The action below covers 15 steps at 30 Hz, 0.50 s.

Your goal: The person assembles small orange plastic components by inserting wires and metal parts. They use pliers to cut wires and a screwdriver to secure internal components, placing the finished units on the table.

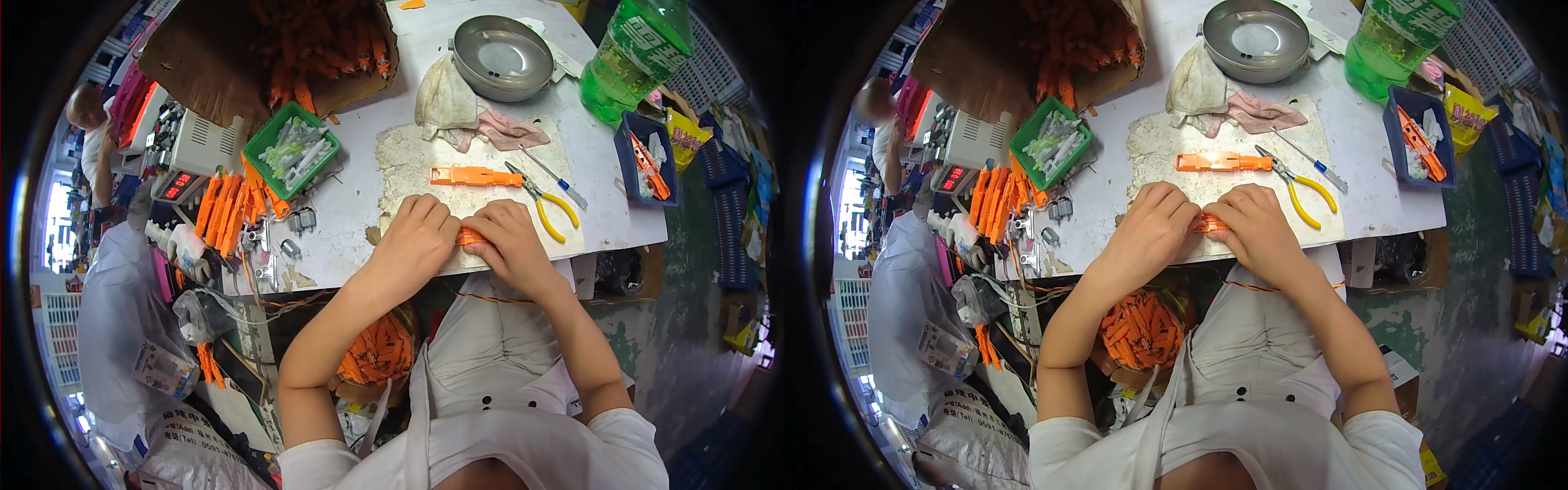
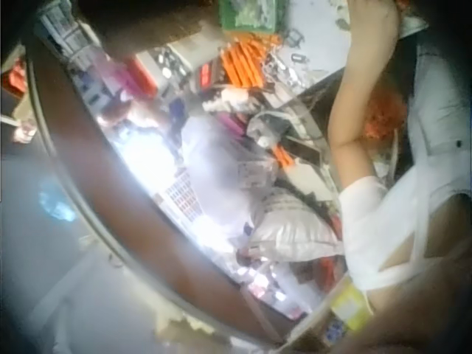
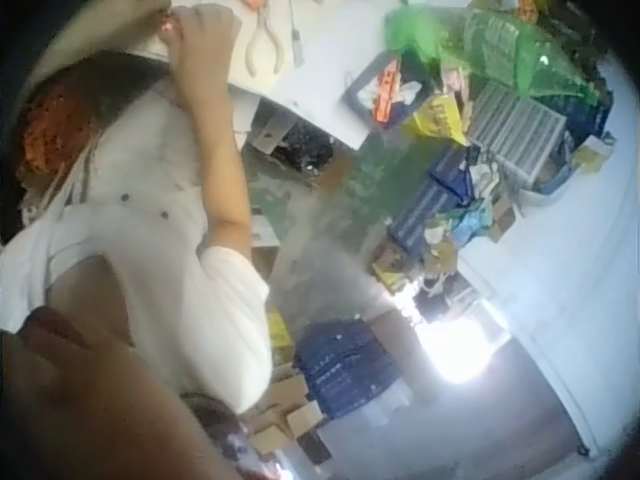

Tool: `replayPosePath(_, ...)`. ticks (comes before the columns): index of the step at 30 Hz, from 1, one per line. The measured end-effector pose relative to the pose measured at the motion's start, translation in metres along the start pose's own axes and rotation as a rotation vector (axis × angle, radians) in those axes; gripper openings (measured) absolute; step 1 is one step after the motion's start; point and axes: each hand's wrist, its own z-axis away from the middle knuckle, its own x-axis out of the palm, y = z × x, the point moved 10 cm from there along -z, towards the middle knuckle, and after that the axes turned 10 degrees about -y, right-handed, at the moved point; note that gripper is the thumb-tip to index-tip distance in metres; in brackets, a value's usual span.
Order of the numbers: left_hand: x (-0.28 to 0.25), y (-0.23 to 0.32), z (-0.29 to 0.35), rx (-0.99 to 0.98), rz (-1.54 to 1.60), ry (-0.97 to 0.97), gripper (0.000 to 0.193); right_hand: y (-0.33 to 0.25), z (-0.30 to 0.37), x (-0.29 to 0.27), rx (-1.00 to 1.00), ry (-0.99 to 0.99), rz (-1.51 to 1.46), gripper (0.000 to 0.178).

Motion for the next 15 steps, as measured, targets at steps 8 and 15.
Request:
replayPosePath(8,0.003,-0.002,-0.008,0.045,0.035,-0.097,0.016,0.003,0.0,0.002,0.007,0.012,-0.009,0.03)
replayPosePath(15,-0.001,0.017,-0.001,-0.008,-0.175,-0.049,0.02,0.002,0.001,-0.001,0.016,0.057,0.013,0.031)
